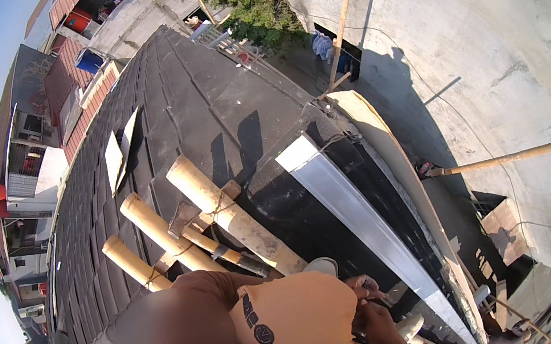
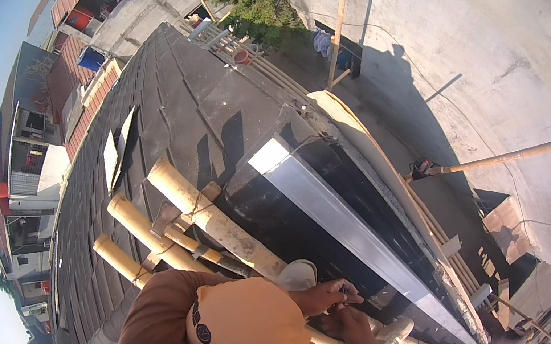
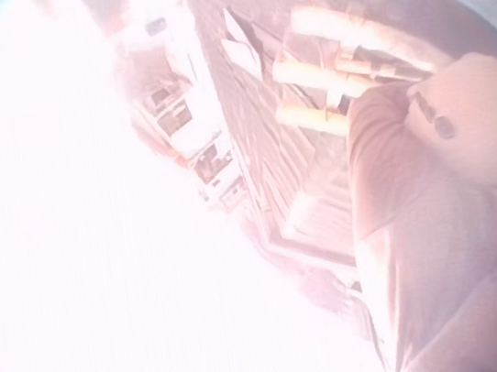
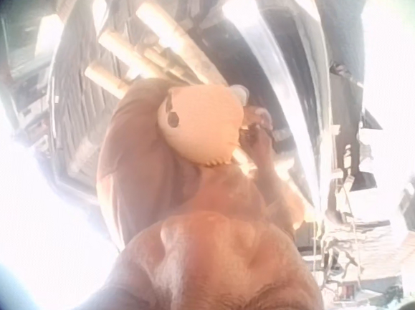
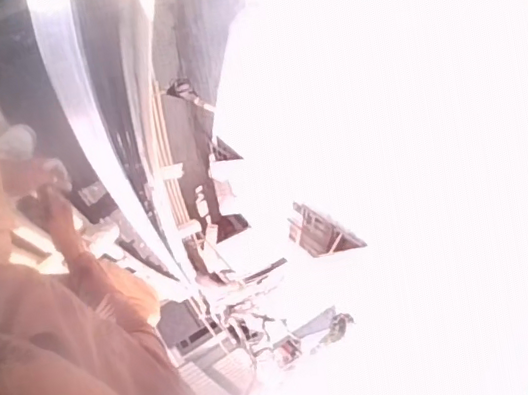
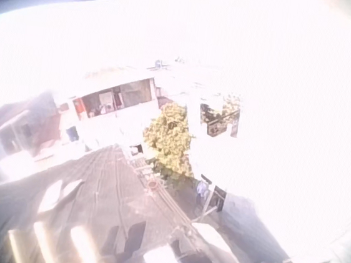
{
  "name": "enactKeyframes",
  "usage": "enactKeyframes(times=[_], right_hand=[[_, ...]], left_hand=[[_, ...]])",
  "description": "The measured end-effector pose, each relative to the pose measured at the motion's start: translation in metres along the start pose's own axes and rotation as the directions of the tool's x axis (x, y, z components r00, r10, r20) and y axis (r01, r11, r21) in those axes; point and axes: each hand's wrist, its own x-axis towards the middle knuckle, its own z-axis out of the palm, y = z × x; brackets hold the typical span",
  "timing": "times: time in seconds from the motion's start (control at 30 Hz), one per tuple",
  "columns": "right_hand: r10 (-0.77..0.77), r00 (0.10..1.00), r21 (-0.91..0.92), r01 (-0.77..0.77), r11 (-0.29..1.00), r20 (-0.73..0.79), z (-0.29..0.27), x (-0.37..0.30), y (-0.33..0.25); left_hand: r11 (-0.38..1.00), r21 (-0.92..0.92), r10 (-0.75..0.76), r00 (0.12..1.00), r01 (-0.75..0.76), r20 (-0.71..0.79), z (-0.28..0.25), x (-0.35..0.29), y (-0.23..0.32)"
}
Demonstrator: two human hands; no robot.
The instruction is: The person installs metal flashing and roof tiles on the edge of a roof using a small axe and nails.
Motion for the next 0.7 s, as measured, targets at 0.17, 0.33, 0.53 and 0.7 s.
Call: enactKeyframes(times=[0.17, 0.33, 0.53, 0.7], right_hand=[[-0.002, 0.999, -0.033, 0.001, 0.999, -0.04, -0.006, 0.021, 0.024], [-0.06, 0.995, -0.2, 0.076, 0.977, 0.086, -0.003, 0.014, 0.005], [-0.438, 0.889, -0.707, 0.398, 0.585, 0.138, -0.006, 0.062, 0.056], [-0.583, 0.811, -0.476, 0.535, 0.698, 0.058, 0.0, 0.048, 0.048]], left_hand=[[0.992, -0.032, -0.122, 0.992, 0.123, 0.042, 0.003, -0.015, 0.03], [0.958, -0.076, -0.269, 0.959, 0.276, 0.09, 0.018, -0.016, 0.05], [0.952, -0.089, -0.291, 0.956, 0.293, 0.039, 0.02, -0.01, 0.028], [0.897, -0.224, -0.367, 0.924, 0.382, 0.106, 0.014, -0.018, 0.028]])
